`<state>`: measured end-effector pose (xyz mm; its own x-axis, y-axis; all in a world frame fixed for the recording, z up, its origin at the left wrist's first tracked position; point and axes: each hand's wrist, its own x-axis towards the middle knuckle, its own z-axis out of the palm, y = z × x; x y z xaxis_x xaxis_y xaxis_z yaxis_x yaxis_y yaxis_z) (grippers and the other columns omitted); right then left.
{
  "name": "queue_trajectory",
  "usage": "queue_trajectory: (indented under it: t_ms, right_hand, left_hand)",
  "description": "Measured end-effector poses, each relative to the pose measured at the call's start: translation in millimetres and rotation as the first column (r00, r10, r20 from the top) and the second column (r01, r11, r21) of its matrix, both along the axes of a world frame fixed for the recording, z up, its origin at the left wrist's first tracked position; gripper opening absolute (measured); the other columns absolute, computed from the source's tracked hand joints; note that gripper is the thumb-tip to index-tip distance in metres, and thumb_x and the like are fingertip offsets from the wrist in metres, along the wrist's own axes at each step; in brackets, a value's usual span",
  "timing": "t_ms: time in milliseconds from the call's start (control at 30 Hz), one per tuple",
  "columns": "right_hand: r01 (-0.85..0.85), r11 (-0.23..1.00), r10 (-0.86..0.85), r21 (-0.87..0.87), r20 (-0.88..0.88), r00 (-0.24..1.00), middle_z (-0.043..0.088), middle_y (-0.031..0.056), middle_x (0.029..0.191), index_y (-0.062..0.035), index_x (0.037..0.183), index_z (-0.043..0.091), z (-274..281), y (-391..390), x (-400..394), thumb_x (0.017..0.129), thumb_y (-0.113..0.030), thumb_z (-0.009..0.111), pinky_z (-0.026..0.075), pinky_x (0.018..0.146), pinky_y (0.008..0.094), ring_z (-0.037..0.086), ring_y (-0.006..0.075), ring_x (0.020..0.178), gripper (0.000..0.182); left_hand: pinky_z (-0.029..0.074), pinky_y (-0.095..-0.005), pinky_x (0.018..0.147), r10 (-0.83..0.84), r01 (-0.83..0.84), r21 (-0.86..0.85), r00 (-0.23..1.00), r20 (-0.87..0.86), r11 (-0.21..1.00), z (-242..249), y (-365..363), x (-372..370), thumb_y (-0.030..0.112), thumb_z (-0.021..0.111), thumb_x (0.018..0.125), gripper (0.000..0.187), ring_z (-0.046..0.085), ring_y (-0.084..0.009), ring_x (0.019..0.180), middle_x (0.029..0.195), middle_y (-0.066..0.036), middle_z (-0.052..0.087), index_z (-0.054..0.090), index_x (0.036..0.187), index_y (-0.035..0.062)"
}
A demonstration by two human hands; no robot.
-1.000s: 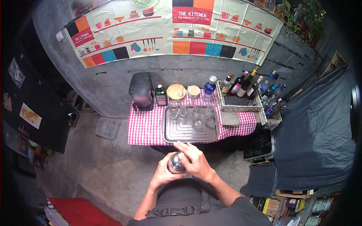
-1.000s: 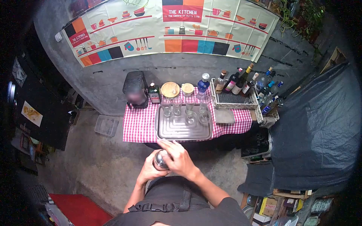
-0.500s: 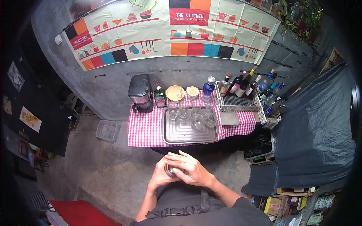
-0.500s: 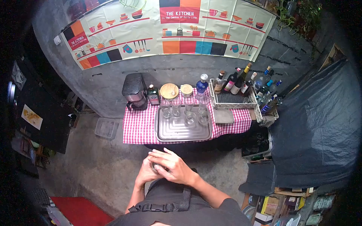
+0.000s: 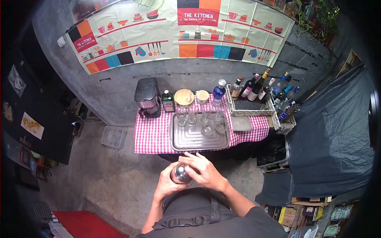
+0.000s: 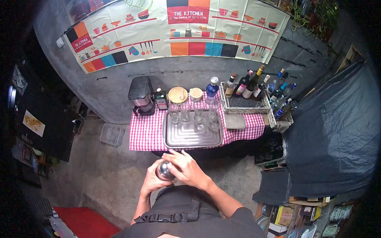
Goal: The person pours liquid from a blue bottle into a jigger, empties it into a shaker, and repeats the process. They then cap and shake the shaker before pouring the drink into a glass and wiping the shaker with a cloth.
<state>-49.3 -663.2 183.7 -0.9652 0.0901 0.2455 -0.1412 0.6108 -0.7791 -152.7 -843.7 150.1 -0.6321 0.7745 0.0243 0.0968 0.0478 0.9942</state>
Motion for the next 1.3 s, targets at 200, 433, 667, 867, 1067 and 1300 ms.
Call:
queue_trajectory:
  t_ms: [200,433,667,867,1067,1300]
  right_hand:
    - [-0.150,0.988,0.155,0.045,-0.130,0.979,0.057,0.0126,0.151,-0.0074,0.139,0.063,10.5,-18.9,-5.1,0.100,-0.018,0.060,0.030,0.120,0.0629,0.048,0.0324,0.146,0.040]
    - [0.094,0.989,-0.111,-0.110,-0.154,0.982,0.069,0.0177,0.133,0.0000,0.133,0.064,5.8,-10.1,-11.8,0.100,-0.017,0.060,0.040,0.116,0.0549,0.061,0.0382,0.131,0.037]
    - [-0.052,0.990,0.030,-0.132,-0.168,0.985,0.067,0.0173,0.136,-0.0029,0.130,0.064,16.4,-3.7,8.4,0.099,-0.020,0.067,0.035,0.118,0.0587,0.058,0.0382,0.136,0.036]
    - [0.012,0.996,-0.028,-0.091,-0.177,0.984,0.067,0.0165,0.136,-0.0024,0.132,0.065,10.6,-13.6,-11.4,0.095,-0.021,0.068,0.036,0.119,0.0565,0.059,0.0377,0.134,0.041]
    - [-0.009,0.996,-0.002,-0.084,-0.131,0.991,0.068,0.0154,0.136,-0.0027,0.133,0.065,20.2,-2.9,7.7,0.094,-0.023,0.072,0.037,0.117,0.0575,0.058,0.0369,0.136,0.044]
    - [-0.118,0.993,0.119,0.016,-0.199,0.973,0.064,0.0145,0.142,-0.0046,0.136,0.063,28.9,-24.5,-4.7,0.095,-0.024,0.071,0.034,0.119,0.0599,0.056,0.0345,0.138,0.046]
  left_hand:
    - [0.057,-0.0394,0.095,-0.088,0.098,-0.095,0.991,0.102,0.991,-5.7,-3.1,2.7,0.010,0.095,0.059,0.067,0.070,-0.0221,0.111,0.121,-0.012,0.071,0.068,0.120,-0.0002]
    - [0.054,-0.0359,0.098,-0.052,0.040,0.094,0.990,0.134,0.995,-8.1,7.8,6.6,0.011,0.098,0.059,0.079,0.067,-0.0189,0.111,0.117,-0.011,0.070,0.062,0.129,-0.0004]
    - [0.055,-0.0360,0.098,0.016,-0.011,0.161,0.999,-0.028,0.987,-7.2,-2.4,-2.0,0.012,0.101,0.058,0.083,0.068,-0.0198,0.109,0.119,-0.012,0.072,0.060,0.129,0.0001]
    - [0.052,-0.0359,0.102,-0.092,0.061,0.140,0.969,0.229,0.988,-5.2,7.2,15.5,0.005,0.099,0.059,0.095,0.062,-0.0183,0.118,0.126,-0.006,0.063,0.049,0.140,0.0040]
    - [0.053,-0.0353,0.101,-0.040,0.039,0.088,0.999,0.007,0.995,4.3,-8.0,-1.8,0.005,0.096,0.058,0.079,0.067,-0.0188,0.112,0.124,-0.011,0.068,0.062,0.130,-0.0003]
    - [0.055,-0.0366,0.098,-0.101,0.098,0.066,0.994,0.043,0.993,-9.4,-10.5,0.6,0.005,0.095,0.062,0.080,0.067,-0.0199,0.113,0.122,-0.011,0.067,0.056,0.132,0.0005]
